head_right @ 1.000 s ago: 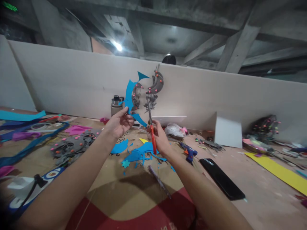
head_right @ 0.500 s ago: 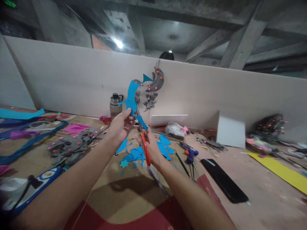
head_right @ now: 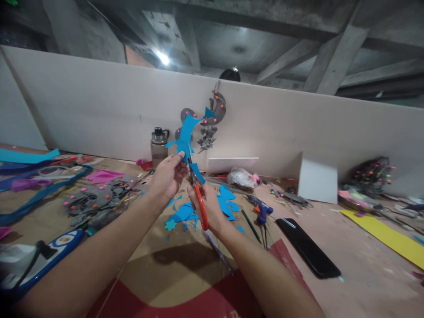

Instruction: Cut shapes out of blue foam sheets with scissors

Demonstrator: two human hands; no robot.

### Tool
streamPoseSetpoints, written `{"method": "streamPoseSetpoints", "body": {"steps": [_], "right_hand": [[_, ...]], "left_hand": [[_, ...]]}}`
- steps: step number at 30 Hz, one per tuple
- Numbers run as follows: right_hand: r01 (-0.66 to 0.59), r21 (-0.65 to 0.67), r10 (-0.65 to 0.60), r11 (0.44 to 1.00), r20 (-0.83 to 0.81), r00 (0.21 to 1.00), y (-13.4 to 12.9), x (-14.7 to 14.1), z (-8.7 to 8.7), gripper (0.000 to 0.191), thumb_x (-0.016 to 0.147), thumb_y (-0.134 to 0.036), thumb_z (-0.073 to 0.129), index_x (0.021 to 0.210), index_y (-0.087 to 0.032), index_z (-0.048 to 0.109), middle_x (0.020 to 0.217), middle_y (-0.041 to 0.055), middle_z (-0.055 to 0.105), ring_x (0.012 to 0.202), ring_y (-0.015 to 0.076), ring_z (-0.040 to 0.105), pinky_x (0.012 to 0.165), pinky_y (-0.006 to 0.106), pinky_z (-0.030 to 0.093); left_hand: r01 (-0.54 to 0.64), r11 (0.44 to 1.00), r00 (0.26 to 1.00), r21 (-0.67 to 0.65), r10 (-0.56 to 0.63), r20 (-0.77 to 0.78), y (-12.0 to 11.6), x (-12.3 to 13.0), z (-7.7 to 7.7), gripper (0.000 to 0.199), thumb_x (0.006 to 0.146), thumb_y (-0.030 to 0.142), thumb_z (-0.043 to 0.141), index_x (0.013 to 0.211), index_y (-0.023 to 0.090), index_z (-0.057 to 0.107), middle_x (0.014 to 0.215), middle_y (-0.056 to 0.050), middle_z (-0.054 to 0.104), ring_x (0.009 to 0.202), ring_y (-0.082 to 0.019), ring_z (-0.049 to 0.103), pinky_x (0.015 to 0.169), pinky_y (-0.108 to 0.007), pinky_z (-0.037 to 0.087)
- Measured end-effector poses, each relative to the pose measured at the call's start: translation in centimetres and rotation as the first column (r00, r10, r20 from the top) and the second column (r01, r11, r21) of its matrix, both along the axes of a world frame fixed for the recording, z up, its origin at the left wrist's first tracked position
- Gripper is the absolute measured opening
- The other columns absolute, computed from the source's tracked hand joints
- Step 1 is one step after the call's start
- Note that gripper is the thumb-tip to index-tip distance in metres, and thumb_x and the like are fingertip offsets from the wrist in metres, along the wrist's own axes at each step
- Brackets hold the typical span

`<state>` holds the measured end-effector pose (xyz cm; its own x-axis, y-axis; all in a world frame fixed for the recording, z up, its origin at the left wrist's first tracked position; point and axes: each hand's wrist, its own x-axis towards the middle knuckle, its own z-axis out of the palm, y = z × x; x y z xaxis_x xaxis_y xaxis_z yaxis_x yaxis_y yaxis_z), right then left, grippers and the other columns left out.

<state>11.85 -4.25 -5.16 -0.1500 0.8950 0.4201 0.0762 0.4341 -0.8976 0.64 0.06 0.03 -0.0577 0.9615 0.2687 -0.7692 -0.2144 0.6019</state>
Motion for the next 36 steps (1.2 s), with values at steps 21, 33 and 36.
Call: {"method": "streamPoseSetpoints", "body": {"steps": [21,33,36], "right_hand": [[0.051,-0.005,-0.051,0.999,0.048,0.998,-0.1,0.2,-0.6,0.033,0.087,-0.052,0.059,0.085,-0.021,0.051,0.051,-0.0081,0.043,0.037,0.0078,0.038,0.036,0.02,0.034],[0.021,0.006,-0.021,1.0,0.019,1.0,0.1,0.5,-1.1,0.029,0.088,-0.048,0.062,0.091,-0.021,0.052,0.052,-0.0081,0.043,0.04,0.007,0.035,0.038,0.019,0.029],[0.024,0.007,-0.024,1.0,0.034,0.999,0.1,0.6,-1.0,0.028,0.088,-0.046,0.062,0.086,-0.021,0.05,0.053,-0.0074,0.044,0.042,0.0071,0.036,0.039,0.019,0.03]], "left_hand": [[-0.021,1.0,1.0,0.008,0.02,0.004,0.0,0.3,-0.3,0.016,0.075,0.015,0.074,0.071,0.015,0.059,0.055,0.005,0.056,0.044,-0.005,0.049,0.047,-0.018,0.038],[-0.023,1.0,1.0,0.004,0.023,0.01,0.4,0.3,-0.9,0.018,0.072,0.017,0.078,0.072,0.014,0.059,0.059,0.005,0.057,0.049,-0.005,0.051,0.051,-0.018,0.041],[-0.028,1.0,1.0,-0.002,0.028,0.005,0.5,0.3,-0.7,0.021,0.07,0.017,0.079,0.07,0.015,0.059,0.059,0.006,0.055,0.049,-0.005,0.05,0.052,-0.018,0.04]]}}
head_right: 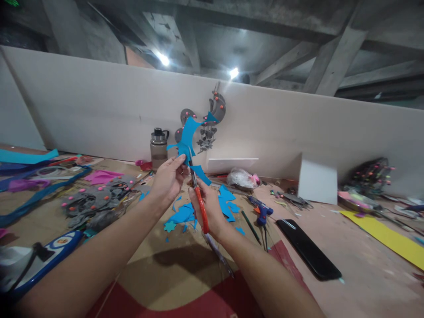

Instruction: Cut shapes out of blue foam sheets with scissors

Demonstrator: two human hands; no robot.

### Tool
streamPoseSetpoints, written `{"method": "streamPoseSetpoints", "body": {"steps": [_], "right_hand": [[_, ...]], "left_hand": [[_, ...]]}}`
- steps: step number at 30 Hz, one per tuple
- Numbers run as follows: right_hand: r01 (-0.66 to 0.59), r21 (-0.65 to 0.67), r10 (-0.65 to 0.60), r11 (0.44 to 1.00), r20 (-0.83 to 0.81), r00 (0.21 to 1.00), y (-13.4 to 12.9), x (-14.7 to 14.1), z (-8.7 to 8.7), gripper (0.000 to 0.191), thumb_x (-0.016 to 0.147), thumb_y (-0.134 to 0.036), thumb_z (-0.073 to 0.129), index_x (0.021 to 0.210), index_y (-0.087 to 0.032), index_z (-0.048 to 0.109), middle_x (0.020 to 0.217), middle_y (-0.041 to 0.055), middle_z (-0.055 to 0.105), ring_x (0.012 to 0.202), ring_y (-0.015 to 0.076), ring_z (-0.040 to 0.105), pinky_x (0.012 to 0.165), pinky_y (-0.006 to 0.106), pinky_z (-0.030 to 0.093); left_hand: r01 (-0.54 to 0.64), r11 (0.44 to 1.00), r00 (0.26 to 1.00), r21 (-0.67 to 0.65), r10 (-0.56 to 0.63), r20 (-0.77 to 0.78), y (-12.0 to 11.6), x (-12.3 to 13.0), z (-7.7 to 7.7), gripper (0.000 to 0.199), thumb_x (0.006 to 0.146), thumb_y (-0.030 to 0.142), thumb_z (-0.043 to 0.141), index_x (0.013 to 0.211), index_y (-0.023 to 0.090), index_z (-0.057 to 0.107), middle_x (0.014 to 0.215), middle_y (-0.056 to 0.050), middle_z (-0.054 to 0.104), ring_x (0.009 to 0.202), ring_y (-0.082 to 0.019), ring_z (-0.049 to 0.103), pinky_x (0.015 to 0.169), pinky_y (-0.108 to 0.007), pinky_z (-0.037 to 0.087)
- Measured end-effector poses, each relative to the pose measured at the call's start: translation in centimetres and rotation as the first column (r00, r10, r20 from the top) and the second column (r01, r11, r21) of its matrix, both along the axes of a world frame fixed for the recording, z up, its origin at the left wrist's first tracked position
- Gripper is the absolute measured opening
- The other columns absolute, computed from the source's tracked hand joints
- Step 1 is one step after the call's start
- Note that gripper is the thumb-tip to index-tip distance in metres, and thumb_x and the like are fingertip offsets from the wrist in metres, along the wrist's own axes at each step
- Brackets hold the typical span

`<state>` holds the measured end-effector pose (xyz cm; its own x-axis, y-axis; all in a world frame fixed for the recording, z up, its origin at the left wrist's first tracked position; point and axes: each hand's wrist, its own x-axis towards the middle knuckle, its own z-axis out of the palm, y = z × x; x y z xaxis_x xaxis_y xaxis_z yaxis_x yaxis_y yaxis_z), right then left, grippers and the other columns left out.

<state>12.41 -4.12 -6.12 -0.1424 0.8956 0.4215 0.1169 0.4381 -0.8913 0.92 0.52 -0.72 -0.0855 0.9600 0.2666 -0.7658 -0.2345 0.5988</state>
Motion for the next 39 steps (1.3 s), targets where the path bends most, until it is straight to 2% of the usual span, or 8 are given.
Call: {"method": "streamPoseSetpoints", "body": {"steps": [8,12,24,31,35,39], "right_hand": [[0.045,-0.01,-0.044,0.999,0.06,0.997,0.3,0.1,0.4,0.027,0.088,-0.046,0.061,0.091,-0.021,0.051,0.055,-0.0072,0.045,0.043,0.0082,0.038,0.041,0.02,0.032],[0.053,0.002,-0.053,0.999,0.071,0.996,0.3,0.2,0.5,0.027,0.088,-0.046,0.06,0.086,-0.021,0.05,0.054,-0.0067,0.045,0.044,0.0084,0.038,0.042,0.02,0.032],[0.003,-0.033,-0.005,0.999,-0.065,0.998,-0.1,-0.1,0.5,0.032,0.084,-0.05,0.064,0.083,-0.022,0.048,0.058,-0.0067,0.045,0.045,0.0076,0.037,0.04,0.02,0.033],[0.103,-0.113,-0.104,0.988,-0.008,0.995,-0.4,-0.1,0.5,0.043,0.084,-0.06,0.06,0.072,-0.022,0.043,0.049,-0.0067,0.04,0.04,0.0081,0.037,0.037,0.022,0.031],[0.107,-0.104,-0.106,0.989,0.017,0.994,-0.4,0.0,0.5,0.043,0.086,-0.06,0.057,0.071,-0.021,0.045,0.049,-0.0056,0.042,0.04,0.0085,0.038,0.037,0.022,0.034],[0.109,-0.111,-0.106,0.988,0.031,0.994,-0.4,0.2,0.6,0.041,0.085,-0.057,0.061,0.072,-0.021,0.047,0.049,-0.0053,0.042,0.04,0.0086,0.038,0.036,0.022,0.033]], "left_hand": [[-0.001,1.0,1.0,-0.008,0.001,-0.021,0.0,0.3,0.0,0.023,0.067,0.015,0.079,0.065,0.015,0.056,0.054,0.007,0.052,0.048,-0.004,0.048,0.051,-0.017,0.039],[0.014,1.0,1.0,-0.012,-0.014,-0.023,0.0,0.5,-0.4,0.023,0.066,0.016,0.079,0.067,0.014,0.057,0.057,0.006,0.054,0.048,-0.004,0.048,0.051,-0.017,0.04],[0.04,0.998,0.999,-0.039,-0.04,0.004,0.3,0.6,-0.7,0.024,0.067,0.014,0.081,0.067,0.014,0.057,0.059,0.005,0.055,0.05,-0.004,0.051,0.053,-0.016,0.042],[0.043,0.999,0.997,-0.024,-0.044,-0.058,0.6,-0.2,-0.3,0.026,0.062,0.014,0.083,0.063,0.015,0.057,0.056,0.005,0.054,0.049,-0.005,0.05,0.05,-0.017,0.042],[0.039,0.998,0.991,-0.048,-0.044,-0.129,1.2,-0.9,-0.1,0.022,0.061,0.014,0.081,0.061,0.014,0.059,0.055,0.004,0.055,0.048,-0.006,0.049,0.047,-0.019,0.041],[0.032,0.996,0.979,-0.077,-0.047,-0.196,1.7,-1.6,0.1,0.02,0.059,0.015,0.081,0.065,0.013,0.062,0.063,0.0,0.063,0.052,-0.009,0.055,0.046,-0.02,0.041]]}}
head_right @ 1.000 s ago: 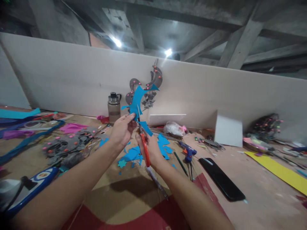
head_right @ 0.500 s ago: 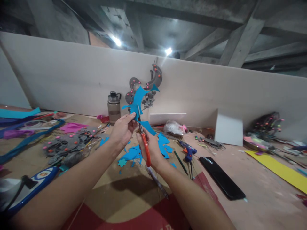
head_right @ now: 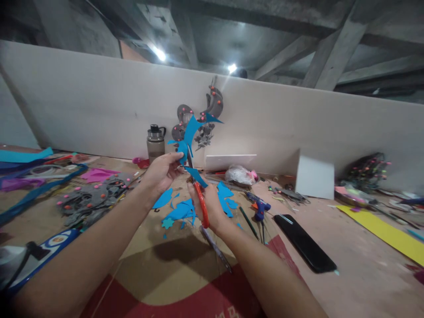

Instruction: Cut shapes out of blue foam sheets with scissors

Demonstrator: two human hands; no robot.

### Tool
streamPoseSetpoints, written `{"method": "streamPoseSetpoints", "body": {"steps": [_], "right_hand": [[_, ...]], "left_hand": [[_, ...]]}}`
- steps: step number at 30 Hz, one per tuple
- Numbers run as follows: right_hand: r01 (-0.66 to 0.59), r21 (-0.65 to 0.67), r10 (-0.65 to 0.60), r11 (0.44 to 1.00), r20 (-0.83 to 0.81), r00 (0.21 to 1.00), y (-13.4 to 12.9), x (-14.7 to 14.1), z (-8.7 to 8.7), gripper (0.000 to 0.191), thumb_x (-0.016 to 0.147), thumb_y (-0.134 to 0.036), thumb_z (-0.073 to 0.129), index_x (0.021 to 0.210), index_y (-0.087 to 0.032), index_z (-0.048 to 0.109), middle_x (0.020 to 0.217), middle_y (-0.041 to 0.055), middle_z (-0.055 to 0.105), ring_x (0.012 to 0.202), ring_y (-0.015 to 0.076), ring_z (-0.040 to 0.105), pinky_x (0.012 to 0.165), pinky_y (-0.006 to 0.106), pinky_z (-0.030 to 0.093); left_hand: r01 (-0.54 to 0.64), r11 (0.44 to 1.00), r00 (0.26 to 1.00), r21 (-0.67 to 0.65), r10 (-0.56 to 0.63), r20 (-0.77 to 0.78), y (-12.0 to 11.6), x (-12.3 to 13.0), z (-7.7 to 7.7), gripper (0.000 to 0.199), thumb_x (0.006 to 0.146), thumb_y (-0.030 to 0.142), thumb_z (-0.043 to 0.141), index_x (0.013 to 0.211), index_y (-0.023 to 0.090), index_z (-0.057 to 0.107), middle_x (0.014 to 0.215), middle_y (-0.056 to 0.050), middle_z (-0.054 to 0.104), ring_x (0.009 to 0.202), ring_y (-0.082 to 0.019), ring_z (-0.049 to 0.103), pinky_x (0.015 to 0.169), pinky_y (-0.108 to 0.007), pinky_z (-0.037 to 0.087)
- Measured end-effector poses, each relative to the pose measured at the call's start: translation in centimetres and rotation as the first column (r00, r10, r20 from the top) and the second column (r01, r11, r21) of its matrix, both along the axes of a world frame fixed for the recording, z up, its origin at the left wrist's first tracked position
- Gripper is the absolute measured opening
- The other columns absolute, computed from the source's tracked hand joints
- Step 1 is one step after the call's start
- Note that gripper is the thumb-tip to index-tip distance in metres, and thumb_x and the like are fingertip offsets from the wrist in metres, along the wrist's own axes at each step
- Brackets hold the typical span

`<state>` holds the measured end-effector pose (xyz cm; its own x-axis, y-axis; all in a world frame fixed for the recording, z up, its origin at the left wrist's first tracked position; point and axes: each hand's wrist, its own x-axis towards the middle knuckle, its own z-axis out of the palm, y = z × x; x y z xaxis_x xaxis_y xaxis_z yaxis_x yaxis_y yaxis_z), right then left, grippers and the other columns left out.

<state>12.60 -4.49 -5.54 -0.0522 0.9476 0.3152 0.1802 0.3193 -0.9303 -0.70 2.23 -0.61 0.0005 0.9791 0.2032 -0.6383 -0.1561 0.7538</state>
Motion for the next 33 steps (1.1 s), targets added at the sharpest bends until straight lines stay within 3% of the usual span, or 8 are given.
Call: {"method": "streamPoseSetpoints", "body": {"steps": [12,18,23,33], "right_hand": [[-0.039,-0.072,0.038,0.997,-0.01,0.999,0.3,0.2,0.0,0.041,0.081,-0.055,0.065,0.067,-0.022,0.043,0.046,-0.0057,0.04,0.037,0.0086,0.036,0.033,0.022,0.031],[-0.136,-0.069,0.133,0.988,-0.054,0.99,0.5,0.6,0.1,0.032,0.081,-0.045,0.067,0.073,-0.022,0.045,0.05,-0.0085,0.042,0.035,0.007,0.038,0.032,0.02,0.034],[-0.206,-0.012,0.204,0.979,-0.062,0.977,0.7,1.0,0.2,0.029,0.082,-0.041,0.065,0.072,-0.021,0.047,0.051,-0.0086,0.042,0.037,0.0063,0.04,0.035,0.019,0.035],[-0.211,-0.044,0.207,0.977,-0.089,0.974,0.4,0.8,0.5,0.034,0.08,-0.043,0.066,0.067,-0.021,0.044,0.053,-0.0078,0.038,0.038,0.0057,0.037,0.035,0.019,0.032]], "left_hand": [[0.103,0.994,0.98,0.033,-0.096,-0.174,0.5,-1.9,0.6,0.018,0.064,0.015,0.078,0.061,0.012,0.061,0.059,-0.005,0.063,0.05,-0.01,0.058,0.046,-0.019,0.041],[0.162,0.986,0.953,0.048,-0.143,-0.268,0.6,-3.1,1.1,0.017,0.066,0.015,0.08,0.062,0.011,0.063,0.064,-0.007,0.066,0.052,-0.011,0.06,0.046,-0.018,0.041],[0.175,0.984,0.934,0.041,-0.153,-0.323,0.7,-3.0,1.0,0.019,0.065,0.016,0.081,0.059,0.014,0.062,0.051,0.0,0.054,0.048,-0.009,0.053,0.047,-0.02,0.04],[0.203,0.978,0.922,0.041,-0.177,-0.344,0.5,-2.7,1.0,0.024,0.06,0.019,0.085,0.062,0.013,0.062,0.052,0.004,0.049,0.05,-0.007,0.05,0.05,-0.019,0.04]]}}
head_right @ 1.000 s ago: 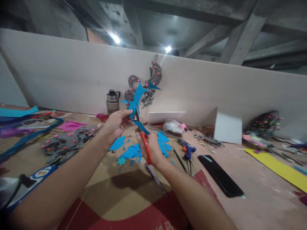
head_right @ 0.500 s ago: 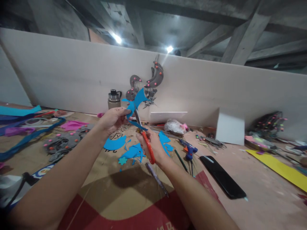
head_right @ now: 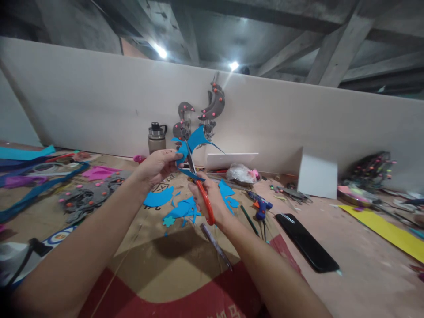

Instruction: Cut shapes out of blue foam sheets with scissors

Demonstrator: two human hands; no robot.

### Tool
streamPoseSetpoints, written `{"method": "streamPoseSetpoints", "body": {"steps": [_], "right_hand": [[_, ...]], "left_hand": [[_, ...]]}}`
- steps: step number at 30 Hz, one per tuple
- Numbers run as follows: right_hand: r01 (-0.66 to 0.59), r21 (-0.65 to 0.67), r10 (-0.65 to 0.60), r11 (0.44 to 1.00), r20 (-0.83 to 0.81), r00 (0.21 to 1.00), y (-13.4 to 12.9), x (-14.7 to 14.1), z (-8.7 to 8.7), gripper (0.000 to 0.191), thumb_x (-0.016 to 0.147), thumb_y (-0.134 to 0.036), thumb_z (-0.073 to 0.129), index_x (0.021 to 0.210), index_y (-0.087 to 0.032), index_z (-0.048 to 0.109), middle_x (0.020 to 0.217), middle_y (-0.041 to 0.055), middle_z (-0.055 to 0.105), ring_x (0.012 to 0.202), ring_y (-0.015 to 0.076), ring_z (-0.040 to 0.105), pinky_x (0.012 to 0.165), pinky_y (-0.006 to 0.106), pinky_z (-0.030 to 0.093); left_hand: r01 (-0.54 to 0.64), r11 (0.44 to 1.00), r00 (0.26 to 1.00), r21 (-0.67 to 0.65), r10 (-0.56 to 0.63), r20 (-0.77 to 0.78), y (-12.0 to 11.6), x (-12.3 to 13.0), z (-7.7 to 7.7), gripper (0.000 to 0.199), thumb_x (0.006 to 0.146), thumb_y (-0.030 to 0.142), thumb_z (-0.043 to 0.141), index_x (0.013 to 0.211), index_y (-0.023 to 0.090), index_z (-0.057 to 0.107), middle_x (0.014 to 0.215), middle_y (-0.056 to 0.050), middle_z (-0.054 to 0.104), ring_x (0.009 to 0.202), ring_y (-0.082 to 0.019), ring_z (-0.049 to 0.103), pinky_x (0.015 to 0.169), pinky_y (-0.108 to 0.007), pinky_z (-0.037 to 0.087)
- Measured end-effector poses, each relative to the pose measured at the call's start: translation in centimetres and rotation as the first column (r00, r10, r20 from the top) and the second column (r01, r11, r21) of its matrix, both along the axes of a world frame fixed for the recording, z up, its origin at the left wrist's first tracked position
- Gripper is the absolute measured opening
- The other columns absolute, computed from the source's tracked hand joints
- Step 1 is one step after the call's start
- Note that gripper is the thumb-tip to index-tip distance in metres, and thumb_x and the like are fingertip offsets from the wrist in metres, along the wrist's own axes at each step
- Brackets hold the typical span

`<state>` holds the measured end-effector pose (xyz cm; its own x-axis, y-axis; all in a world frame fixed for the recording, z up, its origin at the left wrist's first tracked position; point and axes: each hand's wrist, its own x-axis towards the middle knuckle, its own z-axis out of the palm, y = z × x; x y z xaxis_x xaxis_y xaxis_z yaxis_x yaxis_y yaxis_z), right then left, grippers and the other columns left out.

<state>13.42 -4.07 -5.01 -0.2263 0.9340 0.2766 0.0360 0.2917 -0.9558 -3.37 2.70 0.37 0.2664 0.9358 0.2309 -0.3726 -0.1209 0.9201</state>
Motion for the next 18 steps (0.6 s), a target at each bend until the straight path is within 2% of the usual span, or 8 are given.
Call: {"method": "streamPoseSetpoints", "body": {"steps": [5,10,14,18], "right_hand": [[0.011,-0.018,-0.012,1.0,-0.03,0.999,0.0,0.0,-0.2,0.028,0.08,-0.042,0.068,0.083,-0.023,0.047,0.059,-0.0084,0.041,0.04,0.0061,0.036,0.034,0.017,0.032],[0.031,-0.059,-0.032,0.998,-0.013,0.999,0.0,0.0,-0.3,0.032,0.08,-0.044,0.067,0.101,-0.024,0.053,0.059,-0.0096,0.038,0.04,0.0063,0.033,0.032,0.016,0.03],[-0.009,-0.037,0.009,0.999,-0.008,1.0,0.0,0.1,-0.3,0.029,0.082,-0.043,0.066,0.101,-0.024,0.054,0.055,-0.0104,0.036,0.039,0.0065,0.032,0.033,0.016,0.029],[-0.006,-0.008,0.007,1.0,0.049,0.999,0.0,0.2,-0.3,0.021,0.084,-0.04,0.064,0.092,-0.024,0.052,0.055,-0.0097,0.039,0.04,0.0063,0.034,0.034,0.016,0.03]], "left_hand": [[-0.003,1.0,1.0,0.005,0.003,-0.028,0.0,-0.1,0.0,0.023,0.06,0.02,0.084,0.063,0.013,0.063,0.055,0.002,0.055,0.052,-0.007,0.051,0.052,-0.02,0.041],[0.011,1.0,0.998,-0.002,-0.011,-0.062,-0.3,-0.5,0.4,0.021,0.061,0.019,0.082,0.061,0.013,0.062,0.064,-0.003,0.065,0.055,-0.008,0.056,0.055,-0.021,0.044],[0.014,1.0,0.996,-0.01,-0.015,-0.088,-0.3,-1.1,0.6,0.018,0.063,0.018,0.079,0.061,0.013,0.062,0.061,-0.001,0.063,0.053,-0.008,0.057,0.059,-0.022,0.047],[0.05,0.999,0.987,-0.004,-0.05,-0.152,0.3,-2.1,0.4,0.017,0.065,0.02,0.077,0.062,0.014,0.061,0.062,-0.002,0.064,0.057,-0.01,0.061,0.062,-0.024,0.049]]}}
